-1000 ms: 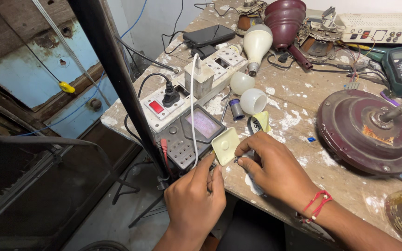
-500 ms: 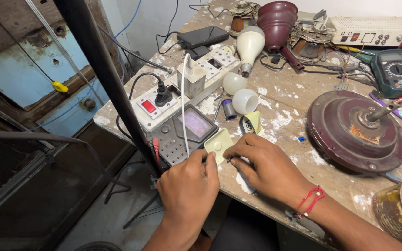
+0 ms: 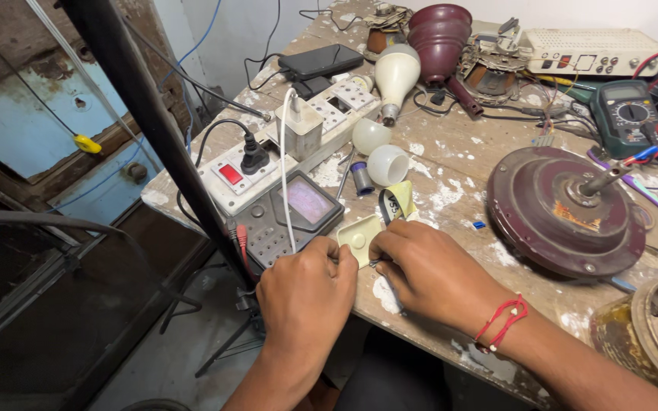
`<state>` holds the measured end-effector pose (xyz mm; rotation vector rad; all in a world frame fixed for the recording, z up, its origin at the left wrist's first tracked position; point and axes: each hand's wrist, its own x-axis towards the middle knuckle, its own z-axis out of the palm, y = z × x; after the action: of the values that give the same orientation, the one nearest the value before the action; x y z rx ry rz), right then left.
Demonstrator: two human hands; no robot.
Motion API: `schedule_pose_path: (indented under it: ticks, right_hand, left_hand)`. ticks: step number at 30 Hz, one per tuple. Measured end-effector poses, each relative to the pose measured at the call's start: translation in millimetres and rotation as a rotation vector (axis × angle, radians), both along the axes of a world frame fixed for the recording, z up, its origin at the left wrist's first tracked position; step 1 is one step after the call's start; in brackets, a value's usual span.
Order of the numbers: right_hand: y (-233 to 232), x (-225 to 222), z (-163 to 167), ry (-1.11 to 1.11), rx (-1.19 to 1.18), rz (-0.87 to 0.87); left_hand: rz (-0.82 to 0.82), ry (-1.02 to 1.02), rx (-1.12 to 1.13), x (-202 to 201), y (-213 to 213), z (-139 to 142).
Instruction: The person works on a ceiling fan motor housing on a cluttered workbench. They hold the fan base steady, use a screwdriver to loosen and tighten screws around the housing, reposition the fan, and handle small parts from a round container while continuing to work on the assembly with the screwdriver.
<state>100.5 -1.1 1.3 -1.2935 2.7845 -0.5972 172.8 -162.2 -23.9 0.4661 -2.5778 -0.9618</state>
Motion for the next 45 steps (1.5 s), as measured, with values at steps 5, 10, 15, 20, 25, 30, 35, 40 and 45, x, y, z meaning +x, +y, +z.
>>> schedule_pose_path:
  ticks: [5,10,15,20,25,30,35,40,45]
  right_hand:
    - [5.3,4.4,2.4,0.015,0.015,0.017]
    - [25.6,8.8,0.3,-0.009,-0.062,0.073]
    - [51.7,-1.5,-4.7,-0.669,-0.478,-0.515]
    - [83.3,-18.0,3.5,-1.217,-1.141,-0.384]
    - [90.1,-14.8,-0.5,-1.366,-1.256,-0.304]
    - [96.0,-16.6,-3.6,-1.251,-1.175,-0.364]
    - [100.8,-16.7,-11.4,-1.267,-1.202,-0.452]
    - [93.1,-12.8,-19.4,-1.146,-1.208,-0.475]
    - [85.7,-7.2,-19.2,-1.034,-1.236,-0.477]
  left_hand:
    - [-0.018,-0.042,0.049,-2.4,3.4,1.4]
    - [-0.088,-0.018,0.125,-10.1,9.4,-2.0]
    - [-0.152,-0.012,0.134,-19.9,15.0,0.7]
    - [-0.349,0.397,0.175,-14.7,26.6,21.1]
    - [-0.583,0.466,0.569,-19.9,42.6,37.1]
    - [-0.638,0.554,0.546,-36.7,46.5,34.3]
    - [-0.612,0.301,0.803,-44.5,48.3,23.5]
    - [-0.551,0.243,0.877,-50.0,52.7,15.5]
    - [-0.537,0.244,0.862,-52.4,51.3,11.3]
